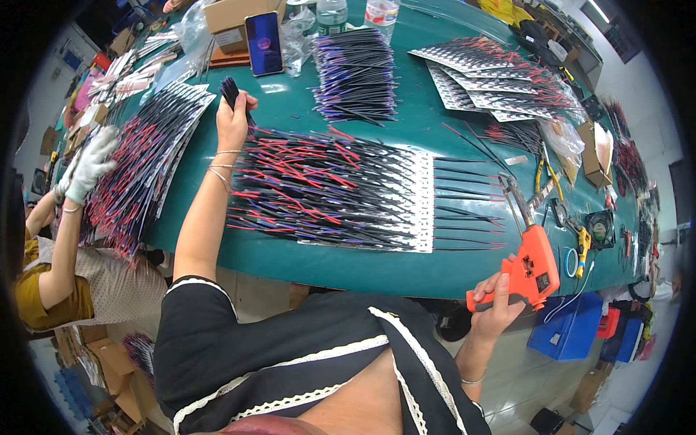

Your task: Soldering or applying heat-seal components to electrical wire assemblies on a production strip.

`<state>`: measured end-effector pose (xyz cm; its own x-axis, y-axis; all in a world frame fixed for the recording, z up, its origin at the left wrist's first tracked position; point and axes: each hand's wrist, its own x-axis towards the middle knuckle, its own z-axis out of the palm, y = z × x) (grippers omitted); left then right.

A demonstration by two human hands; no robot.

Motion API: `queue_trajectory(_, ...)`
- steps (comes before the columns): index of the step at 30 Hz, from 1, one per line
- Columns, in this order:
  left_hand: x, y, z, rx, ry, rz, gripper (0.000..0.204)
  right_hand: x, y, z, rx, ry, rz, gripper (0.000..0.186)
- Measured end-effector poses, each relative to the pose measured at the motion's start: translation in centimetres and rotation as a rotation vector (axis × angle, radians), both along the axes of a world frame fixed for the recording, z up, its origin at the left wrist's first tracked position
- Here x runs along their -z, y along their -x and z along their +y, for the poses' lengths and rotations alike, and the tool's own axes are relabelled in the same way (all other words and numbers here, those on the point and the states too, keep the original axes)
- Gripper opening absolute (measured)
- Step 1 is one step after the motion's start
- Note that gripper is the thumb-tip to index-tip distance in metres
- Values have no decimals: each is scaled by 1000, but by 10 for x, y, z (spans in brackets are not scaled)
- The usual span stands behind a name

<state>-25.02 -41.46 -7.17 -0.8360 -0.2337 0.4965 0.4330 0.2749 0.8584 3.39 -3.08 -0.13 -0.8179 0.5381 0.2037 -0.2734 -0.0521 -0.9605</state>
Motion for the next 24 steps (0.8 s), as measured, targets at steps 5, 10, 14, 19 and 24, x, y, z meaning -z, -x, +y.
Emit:
queue_trajectory(5,-2,0,-14,55,-5,0,17,-5,-3,-17,2,-19,25,33)
queue_trajectory(10,6,3,-19,82,2,8,18,-6,-18,-25,61,-44,26,33)
queue_trajectory(14,-6,12,-20,76,1,-16,19,-5,-31,-20,79,-26,10,33)
queue_trajectory(19,-78,13,16,92,27,75,11,1,-41,0,110,101,30,33)
queue_trajectory(24,-139,-38,125,359,392,106,24,18,-39,25,11,311,64,35)
